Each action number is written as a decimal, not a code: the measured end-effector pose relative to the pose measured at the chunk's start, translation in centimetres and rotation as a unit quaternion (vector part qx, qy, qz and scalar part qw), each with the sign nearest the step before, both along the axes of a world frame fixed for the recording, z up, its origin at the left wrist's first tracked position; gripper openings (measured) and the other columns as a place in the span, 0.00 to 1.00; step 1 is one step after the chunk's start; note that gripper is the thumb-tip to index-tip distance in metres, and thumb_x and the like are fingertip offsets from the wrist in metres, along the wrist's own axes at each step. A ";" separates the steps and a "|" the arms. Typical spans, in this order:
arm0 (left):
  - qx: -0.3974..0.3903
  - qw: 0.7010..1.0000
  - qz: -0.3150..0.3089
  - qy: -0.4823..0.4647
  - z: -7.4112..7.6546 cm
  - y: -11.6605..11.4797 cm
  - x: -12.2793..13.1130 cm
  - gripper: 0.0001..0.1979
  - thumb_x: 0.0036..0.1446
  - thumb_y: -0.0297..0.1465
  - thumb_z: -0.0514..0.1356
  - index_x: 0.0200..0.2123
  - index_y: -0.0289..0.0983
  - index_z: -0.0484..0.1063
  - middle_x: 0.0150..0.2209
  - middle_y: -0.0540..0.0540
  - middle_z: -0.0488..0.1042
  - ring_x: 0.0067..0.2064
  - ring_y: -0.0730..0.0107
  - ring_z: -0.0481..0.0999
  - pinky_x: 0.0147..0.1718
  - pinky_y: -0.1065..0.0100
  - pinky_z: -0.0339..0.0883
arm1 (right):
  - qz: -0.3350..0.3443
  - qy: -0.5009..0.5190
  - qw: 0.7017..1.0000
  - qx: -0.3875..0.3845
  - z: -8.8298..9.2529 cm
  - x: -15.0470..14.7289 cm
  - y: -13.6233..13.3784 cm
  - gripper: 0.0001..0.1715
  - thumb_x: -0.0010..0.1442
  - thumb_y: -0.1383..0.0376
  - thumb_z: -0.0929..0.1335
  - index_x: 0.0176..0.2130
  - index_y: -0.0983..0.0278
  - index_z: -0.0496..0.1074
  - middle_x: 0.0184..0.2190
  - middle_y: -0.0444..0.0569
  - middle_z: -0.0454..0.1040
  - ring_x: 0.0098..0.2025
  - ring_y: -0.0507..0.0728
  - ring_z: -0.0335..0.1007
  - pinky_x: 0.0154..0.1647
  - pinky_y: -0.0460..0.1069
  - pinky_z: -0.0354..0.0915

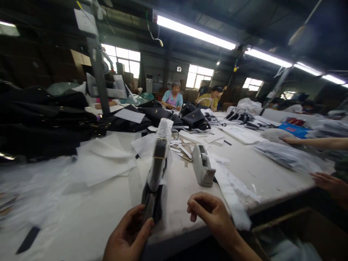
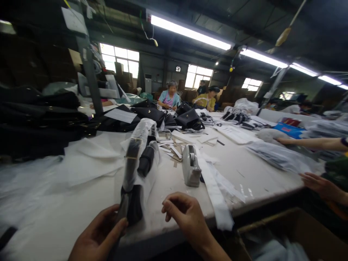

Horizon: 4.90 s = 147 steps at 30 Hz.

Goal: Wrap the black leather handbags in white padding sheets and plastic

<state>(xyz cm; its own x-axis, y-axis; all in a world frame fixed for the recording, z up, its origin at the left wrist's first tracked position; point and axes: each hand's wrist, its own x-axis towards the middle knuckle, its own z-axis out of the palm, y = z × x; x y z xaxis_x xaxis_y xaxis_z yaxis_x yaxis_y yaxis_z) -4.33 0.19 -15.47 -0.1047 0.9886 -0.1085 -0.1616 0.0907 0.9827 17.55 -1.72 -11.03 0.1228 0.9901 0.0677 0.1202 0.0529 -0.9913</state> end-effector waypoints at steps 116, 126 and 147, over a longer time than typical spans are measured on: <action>0.041 0.997 -0.062 -0.031 1.4 -1.2 -1.1 0.47 0.49 0.42 0.69 0.67 0.38 0.51 0.26 0.51 0.76 0.30 0.68 0.77 0.32 0.70 0.72 | 0.058 0.083 0.994 -0.050 -2.0 -8.6 -0.5 0.19 0.61 0.53 0.69 0.46 0.62 0.76 0.39 0.50 0.80 0.44 0.59 0.74 0.50 0.49 0.66; 0.014 0.990 -0.079 -0.113 1.2 -1.4 -0.6 0.51 0.47 0.40 0.72 0.68 0.36 0.49 0.24 0.53 0.74 0.28 0.71 0.76 0.33 0.71 0.69 | 0.055 0.435 0.885 -0.155 -1.4 -12.7 -0.5 0.23 0.52 0.53 0.76 0.40 0.65 0.74 0.35 0.51 0.78 0.38 0.58 0.76 0.41 0.49 0.68; 0.074 0.972 -0.153 0.159 -0.3 0.7 -2.7 0.23 0.55 0.48 0.62 0.46 0.38 0.78 0.45 0.43 0.80 0.49 0.55 0.77 0.48 0.63 0.72 | -0.016 -0.016 0.989 0.144 4.7 -4.2 2.8 0.32 0.60 0.53 0.71 0.61 0.58 0.66 0.61 0.51 0.68 0.61 0.63 0.64 0.62 0.58 0.62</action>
<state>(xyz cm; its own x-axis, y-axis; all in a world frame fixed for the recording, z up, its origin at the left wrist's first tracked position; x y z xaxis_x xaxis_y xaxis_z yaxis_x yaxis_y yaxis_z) -7.02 0.87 -15.72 0.1927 0.9809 0.0269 0.1653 -0.0595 0.9845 13.39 1.10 -6.33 0.1475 0.9248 0.3506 0.1578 0.3279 -0.9314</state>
